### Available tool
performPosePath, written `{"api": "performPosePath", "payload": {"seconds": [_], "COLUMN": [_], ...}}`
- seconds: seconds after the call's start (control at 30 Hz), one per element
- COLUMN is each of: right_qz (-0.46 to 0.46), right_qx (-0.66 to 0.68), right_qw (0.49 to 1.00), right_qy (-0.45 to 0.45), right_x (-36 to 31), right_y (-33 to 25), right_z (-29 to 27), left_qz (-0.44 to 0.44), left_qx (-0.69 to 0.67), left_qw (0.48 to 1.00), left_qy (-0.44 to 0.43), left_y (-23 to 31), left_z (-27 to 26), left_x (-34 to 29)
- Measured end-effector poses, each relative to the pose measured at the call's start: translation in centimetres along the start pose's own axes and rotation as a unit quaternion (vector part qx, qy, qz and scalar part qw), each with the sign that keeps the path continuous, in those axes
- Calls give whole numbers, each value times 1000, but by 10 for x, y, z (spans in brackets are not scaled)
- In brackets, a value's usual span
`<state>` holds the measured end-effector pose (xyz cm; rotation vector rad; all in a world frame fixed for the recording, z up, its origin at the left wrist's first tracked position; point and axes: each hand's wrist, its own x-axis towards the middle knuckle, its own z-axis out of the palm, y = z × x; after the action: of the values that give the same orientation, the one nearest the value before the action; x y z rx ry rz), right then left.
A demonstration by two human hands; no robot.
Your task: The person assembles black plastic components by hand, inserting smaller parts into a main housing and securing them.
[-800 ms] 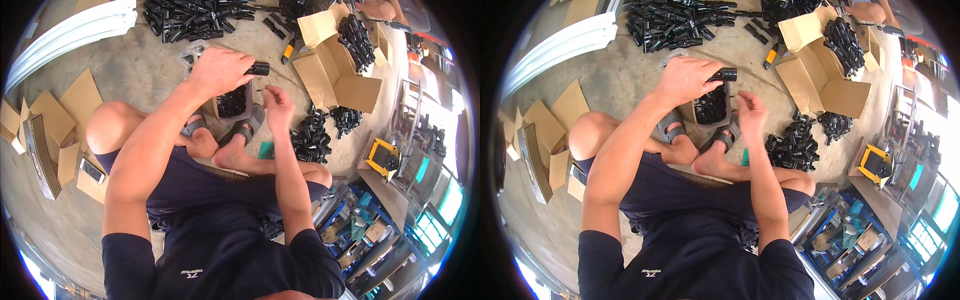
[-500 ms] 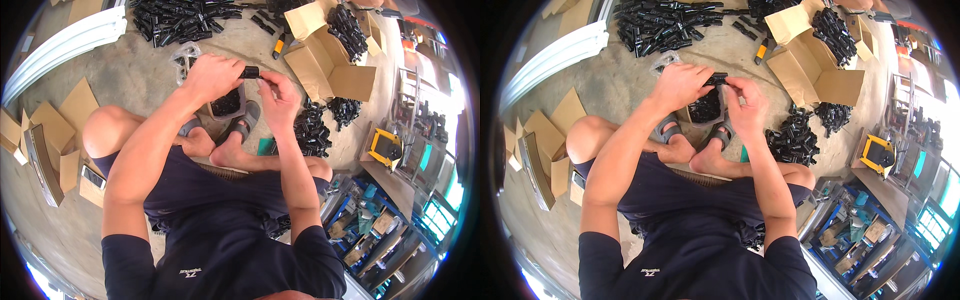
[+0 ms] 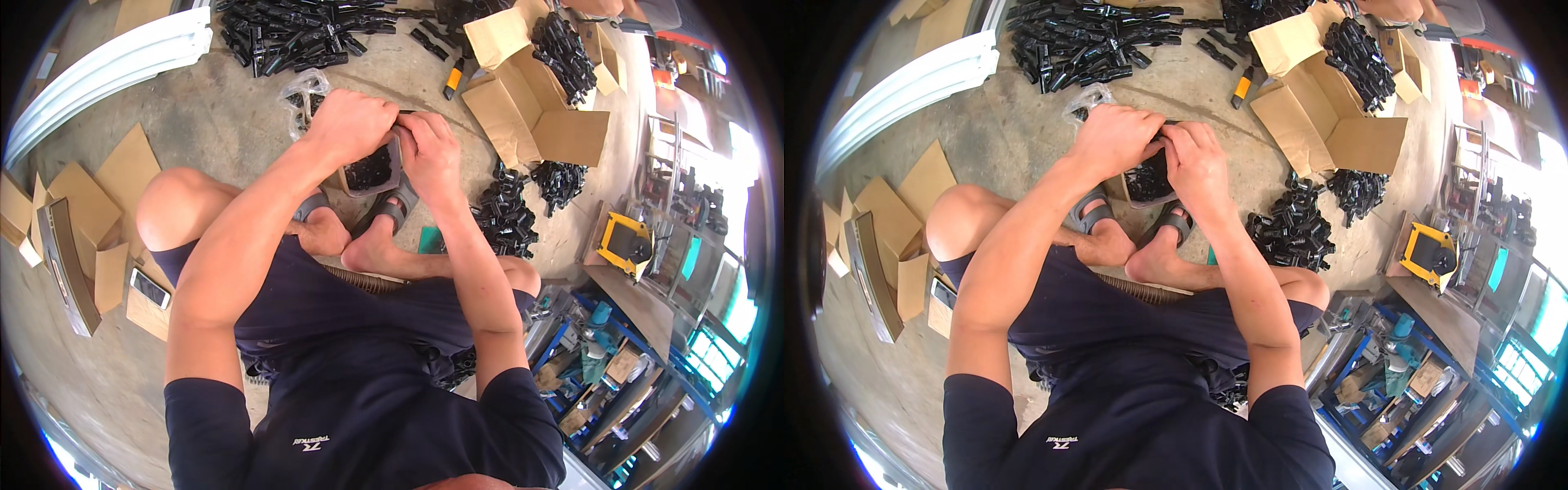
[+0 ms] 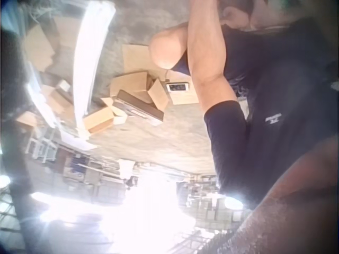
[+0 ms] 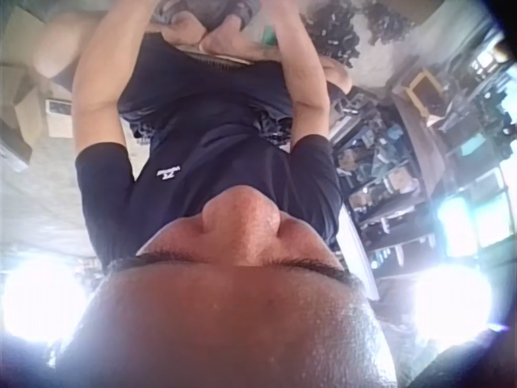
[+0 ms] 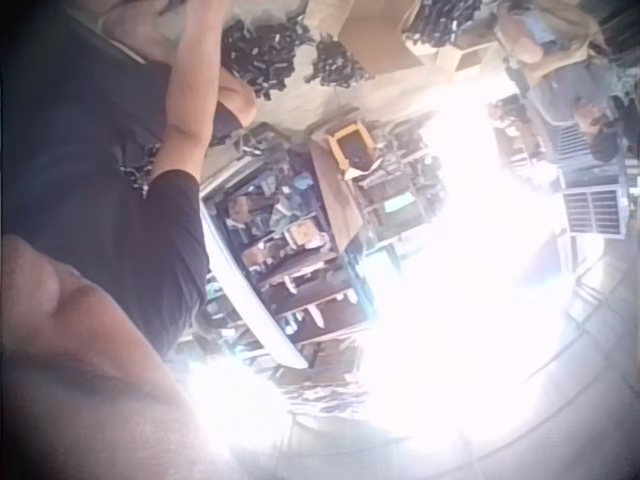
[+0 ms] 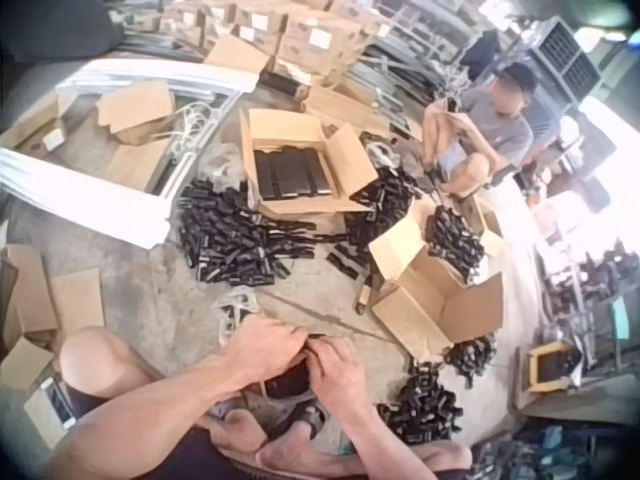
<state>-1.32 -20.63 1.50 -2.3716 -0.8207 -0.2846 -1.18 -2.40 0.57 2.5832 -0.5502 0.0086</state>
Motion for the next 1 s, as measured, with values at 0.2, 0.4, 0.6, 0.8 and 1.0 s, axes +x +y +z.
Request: {"api": "performPosePath", "payload": {"seconds": [0.2, 0.4, 0.6, 0.8, 1.0], "right_qz": [0, -7, -14, -4, 39], "right_qx": [-12, -58, -77, -119, -93], "right_qw": [1000, 998, 997, 992, 995], "right_qy": [2, -16, -22, -34, -18], "right_x": [-1, 6, 7, 9, 9], "right_y": [-2, -8, -9, -15, -11], "right_z": [3, -2, -3, -2, 0], "left_qz": [-10, 8, -18, -18, -54], "left_qx": [-1, -2, -7, 10, 3], "left_qw": [1000, 1000, 1000, 1000, 998], "left_qy": [-16, -3, -14, -12, -30], "left_y": [-2, -2, 0, 2, 1], "left_z": [4, 4, 2, 5, -2], "left_x": [2, 1, 2, 2, 3]}}
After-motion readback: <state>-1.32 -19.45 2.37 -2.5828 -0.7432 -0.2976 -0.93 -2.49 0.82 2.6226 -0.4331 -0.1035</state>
